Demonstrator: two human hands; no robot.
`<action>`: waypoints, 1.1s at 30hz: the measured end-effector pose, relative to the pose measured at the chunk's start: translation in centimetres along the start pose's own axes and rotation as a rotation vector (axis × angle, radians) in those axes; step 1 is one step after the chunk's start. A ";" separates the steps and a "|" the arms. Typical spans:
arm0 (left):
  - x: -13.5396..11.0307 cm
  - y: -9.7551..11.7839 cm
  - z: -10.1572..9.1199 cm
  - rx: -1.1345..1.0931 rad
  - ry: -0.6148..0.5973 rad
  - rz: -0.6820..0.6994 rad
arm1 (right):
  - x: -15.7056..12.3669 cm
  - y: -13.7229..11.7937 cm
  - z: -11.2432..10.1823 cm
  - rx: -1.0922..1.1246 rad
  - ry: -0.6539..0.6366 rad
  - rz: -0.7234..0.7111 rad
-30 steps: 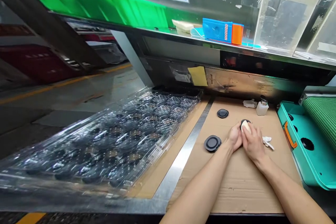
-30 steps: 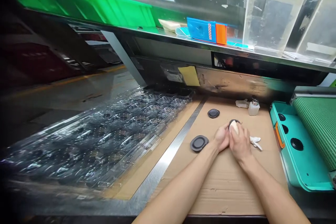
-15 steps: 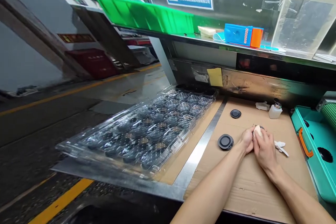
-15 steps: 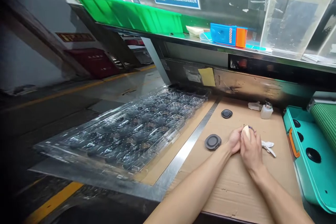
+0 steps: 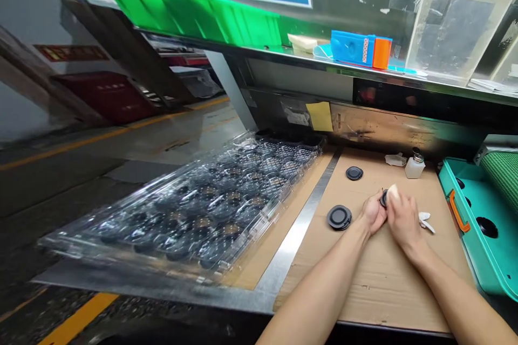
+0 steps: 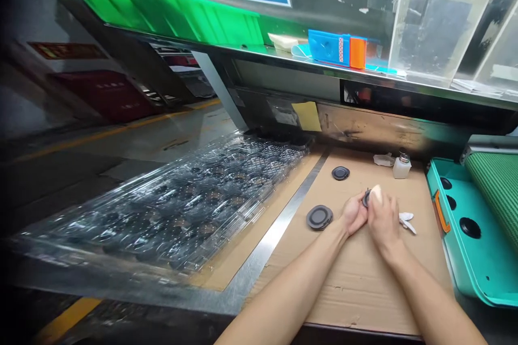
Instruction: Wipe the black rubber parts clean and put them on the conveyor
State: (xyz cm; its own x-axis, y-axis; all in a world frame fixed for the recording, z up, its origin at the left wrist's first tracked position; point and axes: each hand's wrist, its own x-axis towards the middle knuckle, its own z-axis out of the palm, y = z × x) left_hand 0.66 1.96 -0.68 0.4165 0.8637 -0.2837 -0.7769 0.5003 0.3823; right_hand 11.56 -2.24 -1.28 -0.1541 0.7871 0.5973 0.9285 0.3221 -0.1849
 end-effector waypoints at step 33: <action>0.3 -1.1 -0.7 0.148 -0.057 0.065 | 1.9 2.9 -2.6 0.930 -0.458 0.491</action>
State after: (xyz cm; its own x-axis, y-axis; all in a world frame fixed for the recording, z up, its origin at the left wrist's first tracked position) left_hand 1.35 1.65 -1.79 0.3970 0.8946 -0.2051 -0.7271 0.4429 0.5246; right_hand 14.83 -1.18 1.32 -0.1294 0.9916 -0.0034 0.3425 0.0415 -0.9386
